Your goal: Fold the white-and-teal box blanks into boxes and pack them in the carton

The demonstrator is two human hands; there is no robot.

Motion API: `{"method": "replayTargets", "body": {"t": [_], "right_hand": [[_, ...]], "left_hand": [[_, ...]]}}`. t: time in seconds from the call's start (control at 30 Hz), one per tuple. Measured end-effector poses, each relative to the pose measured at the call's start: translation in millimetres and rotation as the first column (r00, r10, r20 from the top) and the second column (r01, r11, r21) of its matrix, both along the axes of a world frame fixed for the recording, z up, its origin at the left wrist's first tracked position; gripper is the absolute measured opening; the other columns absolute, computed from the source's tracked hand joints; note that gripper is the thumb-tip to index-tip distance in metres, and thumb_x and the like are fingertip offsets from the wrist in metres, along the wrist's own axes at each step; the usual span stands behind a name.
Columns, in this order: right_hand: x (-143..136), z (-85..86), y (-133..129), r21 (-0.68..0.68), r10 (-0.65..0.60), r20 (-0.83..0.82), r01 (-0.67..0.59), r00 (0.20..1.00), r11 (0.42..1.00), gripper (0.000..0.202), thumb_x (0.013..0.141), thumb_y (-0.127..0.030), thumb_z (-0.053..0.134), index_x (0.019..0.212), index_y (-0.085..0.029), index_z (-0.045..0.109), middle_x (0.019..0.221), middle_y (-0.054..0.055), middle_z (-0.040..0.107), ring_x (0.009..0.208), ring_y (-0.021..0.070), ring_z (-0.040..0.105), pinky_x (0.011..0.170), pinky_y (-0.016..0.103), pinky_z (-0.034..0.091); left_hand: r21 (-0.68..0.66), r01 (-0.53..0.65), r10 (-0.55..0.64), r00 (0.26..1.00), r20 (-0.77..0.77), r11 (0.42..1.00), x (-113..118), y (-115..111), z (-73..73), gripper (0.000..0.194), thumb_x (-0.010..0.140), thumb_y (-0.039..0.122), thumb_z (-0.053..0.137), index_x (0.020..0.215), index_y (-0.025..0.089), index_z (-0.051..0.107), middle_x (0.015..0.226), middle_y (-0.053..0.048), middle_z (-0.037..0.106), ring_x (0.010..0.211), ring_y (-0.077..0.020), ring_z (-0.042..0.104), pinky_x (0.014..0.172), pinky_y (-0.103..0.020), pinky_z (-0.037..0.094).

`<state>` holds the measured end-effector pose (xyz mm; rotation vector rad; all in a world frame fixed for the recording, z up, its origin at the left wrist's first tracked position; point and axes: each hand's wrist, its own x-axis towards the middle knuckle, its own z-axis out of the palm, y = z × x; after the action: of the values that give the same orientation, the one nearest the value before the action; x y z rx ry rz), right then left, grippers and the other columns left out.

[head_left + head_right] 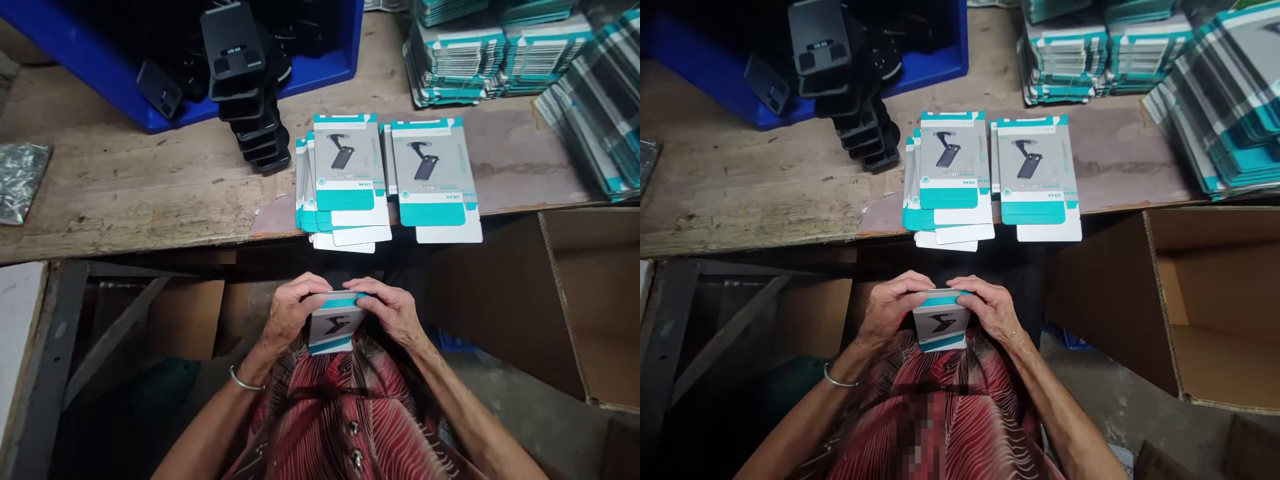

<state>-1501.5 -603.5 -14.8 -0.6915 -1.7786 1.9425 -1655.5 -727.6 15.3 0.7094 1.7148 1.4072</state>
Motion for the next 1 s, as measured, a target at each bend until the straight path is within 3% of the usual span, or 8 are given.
{"method": "replayTargets", "body": {"t": [0.13, 0.27, 0.37, 0.47, 0.57, 0.63, 0.83, 1.0], "right_hand": [[3.1, -2.6, 21.0, 0.185, 0.185, -0.046, -0.174, 0.982, 0.967, 0.013, 0.081, -0.030, 0.066, 0.087, -0.025, 0.076, 0.097, 0.007, 0.075, 0.090, 0.0230, 0.067, 0.082, 0.041, 0.053], [0.9, 8.0, 29.2, 0.133, 0.274, 0.003, -0.272, 0.962, 0.953, 0.015, 0.079, -0.034, 0.067, 0.076, -0.022, 0.076, 0.083, 0.007, 0.074, 0.080, 0.0222, 0.067, 0.076, 0.039, 0.053], [-1.7, 19.8, 29.3, 0.000, 0.250, 0.141, -0.252, 0.958, 0.968, 0.017, 0.072, -0.032, 0.071, 0.062, -0.019, 0.072, 0.072, 0.005, 0.072, 0.065, 0.0176, 0.064, 0.063, 0.032, 0.050], [-6.4, 25.4, 26.3, -0.122, 0.195, 0.290, -0.166, 0.937, 0.979, 0.012, 0.063, -0.027, 0.075, 0.059, -0.016, 0.071, 0.061, 0.002, 0.068, 0.055, 0.0133, 0.057, 0.052, 0.026, 0.043], [-12.2, 24.2, 21.9, -0.193, 0.181, 0.348, -0.119, 0.920, 0.974, 0.012, 0.057, -0.025, 0.075, 0.057, -0.014, 0.069, 0.050, -0.001, 0.061, 0.047, 0.0096, 0.049, 0.045, 0.022, 0.036], [-14.6, 22.4, 18.5, -0.229, 0.191, 0.351, -0.113, 0.917, 0.967, 0.011, 0.054, -0.023, 0.074, 0.055, -0.014, 0.068, 0.047, -0.002, 0.059, 0.046, 0.0088, 0.047, 0.044, 0.021, 0.034], [-13.7, 16.2, 11.8, -0.260, 0.212, 0.358, -0.121, 0.909, 0.958, 0.008, 0.052, -0.019, 0.073, 0.053, -0.014, 0.066, 0.044, -0.004, 0.054, 0.043, 0.0068, 0.042, 0.041, 0.020, 0.030], [-15.2, 3.6, 11.9, -0.300, 0.151, 0.325, -0.050, 0.934, 0.953, 0.015, 0.052, -0.024, 0.075, 0.055, -0.013, 0.066, 0.055, 0.000, 0.062, 0.052, 0.0097, 0.050, 0.048, 0.022, 0.037]], "left_hand": [[-0.064, 0.362, -0.365, 0.891, -0.268, 0.930, -14.9, 3.8, 11.7, 0.014, 0.078, 0.022, 0.063, 0.079, 0.023, 0.076, 0.087, -0.008, 0.071, 0.082, -0.0207, 0.061, 0.081, -0.031, 0.045], [-0.100, 0.465, -0.464, 0.794, -0.394, 0.880, -16.8, 7.9, 15.2, 0.015, 0.079, 0.021, 0.061, 0.078, 0.024, 0.076, 0.092, -0.009, 0.071, 0.082, -0.0210, 0.062, 0.080, -0.031, 0.046], [-0.067, 0.403, -0.400, 0.845, -0.355, 0.913, -6.1, 9.6, 16.1, 0.018, 0.079, 0.024, 0.061, 0.067, 0.021, 0.073, 0.075, -0.008, 0.069, 0.070, -0.0188, 0.061, 0.070, -0.030, 0.046], [-0.158, 0.192, -0.229, 0.936, -0.267, 0.969, 4.8, 11.5, 18.5, 0.019, 0.073, 0.021, 0.063, 0.055, 0.018, 0.067, 0.060, -0.004, 0.063, 0.057, -0.0149, 0.055, 0.058, -0.027, 0.041], [-0.298, 0.024, -0.048, 0.996, -0.072, 0.954, 9.5, 12.8, 21.2, 0.004, 0.059, 0.021, 0.069, 0.060, 0.017, 0.068, 0.054, 0.000, 0.060, 0.051, -0.0131, 0.052, 0.050, -0.024, 0.037], [-0.368, -0.007, 0.011, 1.000, 0.010, 0.930, 11.0, 12.0, 21.4, 0.012, 0.053, 0.021, 0.070, 0.065, 0.016, 0.070, 0.054, 0.000, 0.061, 0.049, -0.0129, 0.051, 0.048, -0.023, 0.036], [-0.466, -0.005, -0.076, 0.985, -0.154, 0.885, 17.7, 8.1, 15.7, 0.002, 0.053, 0.016, 0.063, 0.051, 0.017, 0.063, 0.050, 0.003, 0.053, 0.047, -0.0107, 0.043, 0.045, -0.023, 0.030], [-0.538, 0.110, -0.335, 0.878, -0.341, 0.836, 10.9, 19.4, 18.5, 0.012, 0.062, 0.017, 0.057, 0.051, 0.016, 0.059, 0.053, 0.002, 0.053, 0.052, -0.0107, 0.043, 0.052, -0.025, 0.030]]}}
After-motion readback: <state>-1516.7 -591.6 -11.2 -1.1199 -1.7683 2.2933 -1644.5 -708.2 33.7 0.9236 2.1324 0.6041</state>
